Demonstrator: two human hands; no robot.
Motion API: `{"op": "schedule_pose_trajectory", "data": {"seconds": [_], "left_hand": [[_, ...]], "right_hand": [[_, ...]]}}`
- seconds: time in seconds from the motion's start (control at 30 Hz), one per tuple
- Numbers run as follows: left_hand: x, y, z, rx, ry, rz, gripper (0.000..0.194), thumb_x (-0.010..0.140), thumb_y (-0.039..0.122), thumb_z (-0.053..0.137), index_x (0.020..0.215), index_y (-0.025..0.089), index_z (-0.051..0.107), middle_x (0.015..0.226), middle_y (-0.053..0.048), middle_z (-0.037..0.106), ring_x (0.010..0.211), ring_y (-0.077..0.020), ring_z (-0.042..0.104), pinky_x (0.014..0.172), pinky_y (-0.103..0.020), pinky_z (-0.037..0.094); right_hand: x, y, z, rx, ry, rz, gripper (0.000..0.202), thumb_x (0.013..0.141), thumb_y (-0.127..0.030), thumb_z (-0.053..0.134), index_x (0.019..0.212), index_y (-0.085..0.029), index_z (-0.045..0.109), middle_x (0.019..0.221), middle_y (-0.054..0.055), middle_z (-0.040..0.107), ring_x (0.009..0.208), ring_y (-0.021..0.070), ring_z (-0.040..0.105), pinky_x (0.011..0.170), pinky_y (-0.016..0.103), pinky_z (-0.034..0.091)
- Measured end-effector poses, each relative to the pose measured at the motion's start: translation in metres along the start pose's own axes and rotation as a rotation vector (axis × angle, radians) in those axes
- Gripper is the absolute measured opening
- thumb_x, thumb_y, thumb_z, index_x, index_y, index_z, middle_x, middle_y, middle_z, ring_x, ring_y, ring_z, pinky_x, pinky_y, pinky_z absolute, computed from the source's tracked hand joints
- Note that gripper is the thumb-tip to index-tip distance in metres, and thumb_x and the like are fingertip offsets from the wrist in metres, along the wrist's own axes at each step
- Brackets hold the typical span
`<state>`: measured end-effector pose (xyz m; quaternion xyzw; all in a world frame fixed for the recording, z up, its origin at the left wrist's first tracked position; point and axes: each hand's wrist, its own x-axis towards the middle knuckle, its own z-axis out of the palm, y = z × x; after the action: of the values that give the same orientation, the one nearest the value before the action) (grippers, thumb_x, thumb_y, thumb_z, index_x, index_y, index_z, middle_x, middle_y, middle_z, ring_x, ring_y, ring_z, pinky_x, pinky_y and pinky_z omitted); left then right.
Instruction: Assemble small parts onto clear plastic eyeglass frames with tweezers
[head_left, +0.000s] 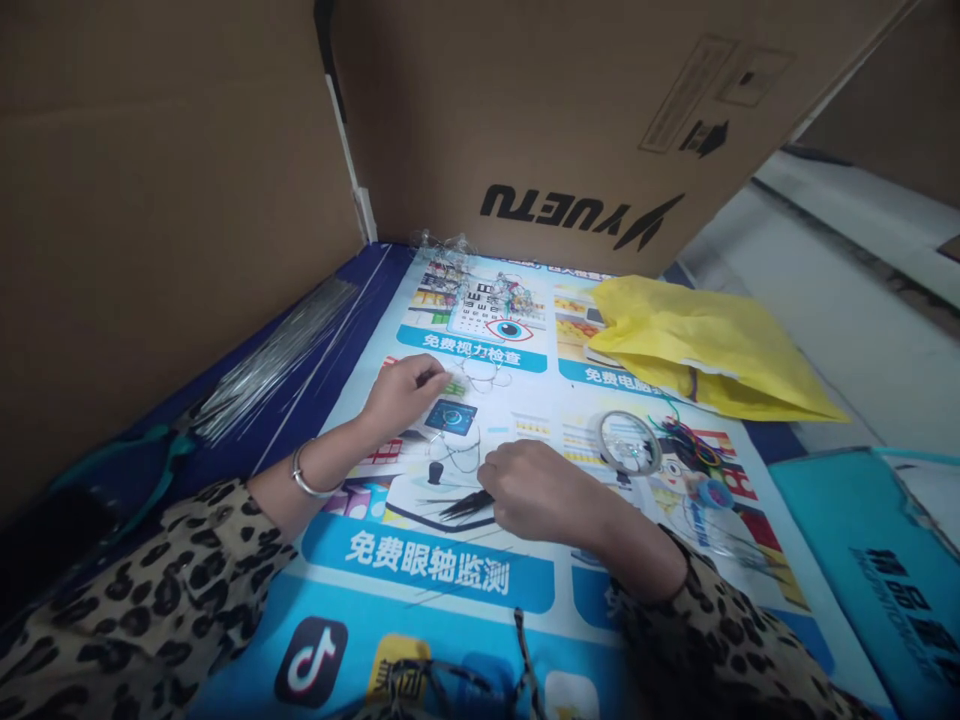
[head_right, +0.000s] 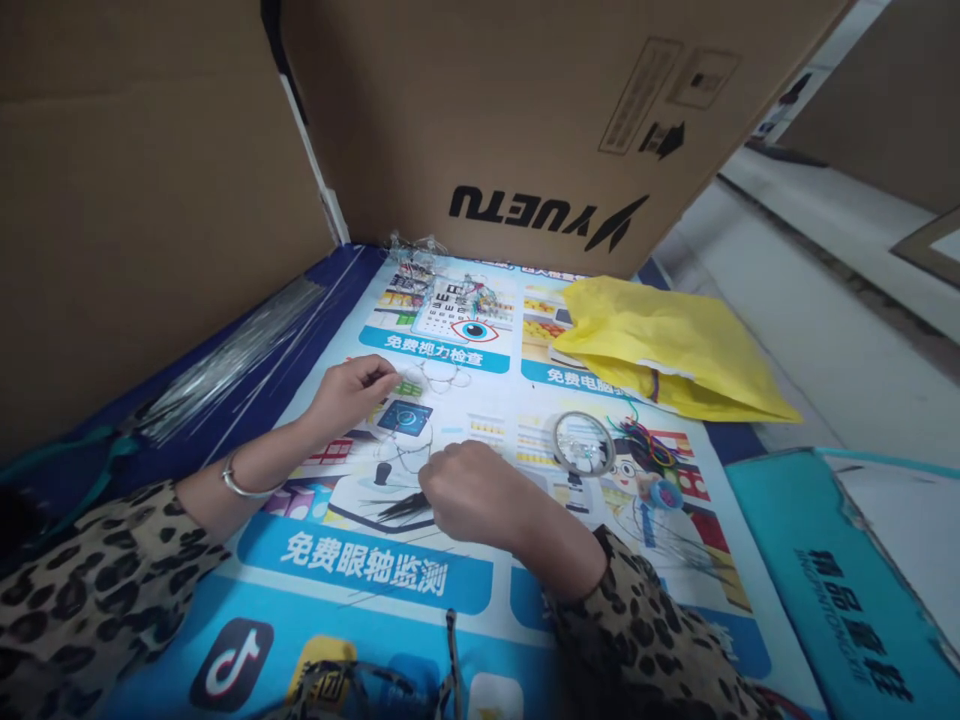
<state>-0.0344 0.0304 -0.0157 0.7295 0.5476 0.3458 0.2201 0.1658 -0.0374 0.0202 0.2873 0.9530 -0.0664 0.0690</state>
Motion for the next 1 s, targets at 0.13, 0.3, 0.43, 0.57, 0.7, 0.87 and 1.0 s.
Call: {"op": "schedule_pose_trajectory", "data": {"seconds": [0.13, 0.3, 0.43, 0.57, 0.7, 0.87, 1.0], "left_hand": [[0.000, 0.004, -0.004, -0.094, -0.025, -0.006, 0.021, 0.078, 0.034, 0.047, 0.071, 0.017, 0.057, 0.060, 0.003, 0.053, 0.058, -0.0088, 0.045, 0.057, -0.020, 0.035], [0.000, 0.008, -0.006, -0.206, 0.013, -0.015, 0.021, 0.077, 0.035, 0.049, 0.070, 0.016, 0.056, 0.060, 0.003, 0.051, 0.057, -0.0086, 0.044, 0.055, -0.019, 0.036], [0.000, 0.008, -0.009, -0.317, 0.120, -0.079, 0.021, 0.077, 0.035, 0.050, 0.070, 0.016, 0.055, 0.057, 0.003, 0.050, 0.053, -0.0080, 0.043, 0.053, -0.019, 0.036], [0.001, 0.007, -0.010, -0.404, 0.184, -0.133, 0.020, 0.077, 0.034, 0.051, 0.068, 0.016, 0.053, 0.053, 0.004, 0.047, 0.050, -0.0068, 0.041, 0.051, -0.019, 0.036], [0.001, 0.006, -0.009, -0.441, 0.194, -0.153, 0.020, 0.076, 0.035, 0.052, 0.068, 0.016, 0.053, 0.051, 0.005, 0.046, 0.048, -0.0066, 0.040, 0.049, -0.018, 0.036], [0.000, 0.007, -0.008, -0.445, 0.171, -0.165, 0.021, 0.075, 0.035, 0.053, 0.068, 0.016, 0.054, 0.051, 0.005, 0.046, 0.048, -0.0066, 0.041, 0.049, -0.018, 0.036], [-0.001, 0.006, -0.007, -0.451, 0.164, -0.156, 0.020, 0.076, 0.034, 0.053, 0.068, 0.016, 0.055, 0.052, 0.005, 0.046, 0.049, -0.0064, 0.041, 0.050, -0.018, 0.036]], "right_hand": [[-0.001, 0.005, -0.006, 0.082, -0.030, 0.029, 0.012, 0.068, -0.014, 0.045, 0.073, -0.017, 0.055, 0.072, 0.003, 0.061, 0.065, 0.0126, 0.051, 0.055, 0.025, 0.025], [-0.003, 0.015, -0.010, 0.101, -0.052, 0.124, 0.011, 0.071, -0.016, 0.046, 0.077, -0.018, 0.056, 0.074, 0.002, 0.063, 0.066, 0.0128, 0.054, 0.054, 0.023, 0.025], [-0.007, 0.007, -0.008, 0.039, -0.081, 0.092, 0.012, 0.075, -0.017, 0.045, 0.073, -0.016, 0.056, 0.073, 0.004, 0.062, 0.067, 0.0147, 0.054, 0.055, 0.025, 0.026], [-0.008, -0.011, -0.003, -0.080, -0.020, 0.091, 0.015, 0.074, -0.009, 0.042, 0.072, -0.016, 0.054, 0.070, 0.005, 0.059, 0.062, 0.0156, 0.052, 0.053, 0.027, 0.026], [-0.007, -0.018, 0.000, -0.136, -0.011, 0.057, 0.015, 0.070, -0.004, 0.044, 0.069, -0.016, 0.053, 0.067, 0.005, 0.057, 0.061, 0.0163, 0.050, 0.052, 0.028, 0.026], [-0.005, -0.013, -0.001, -0.110, 0.001, 0.065, 0.014, 0.075, -0.008, 0.044, 0.072, -0.016, 0.055, 0.069, 0.005, 0.058, 0.063, 0.0162, 0.050, 0.054, 0.027, 0.027], [-0.005, -0.011, -0.002, -0.078, -0.031, 0.061, 0.014, 0.077, -0.011, 0.044, 0.073, -0.016, 0.057, 0.069, 0.005, 0.059, 0.065, 0.0158, 0.051, 0.054, 0.027, 0.026]]}}
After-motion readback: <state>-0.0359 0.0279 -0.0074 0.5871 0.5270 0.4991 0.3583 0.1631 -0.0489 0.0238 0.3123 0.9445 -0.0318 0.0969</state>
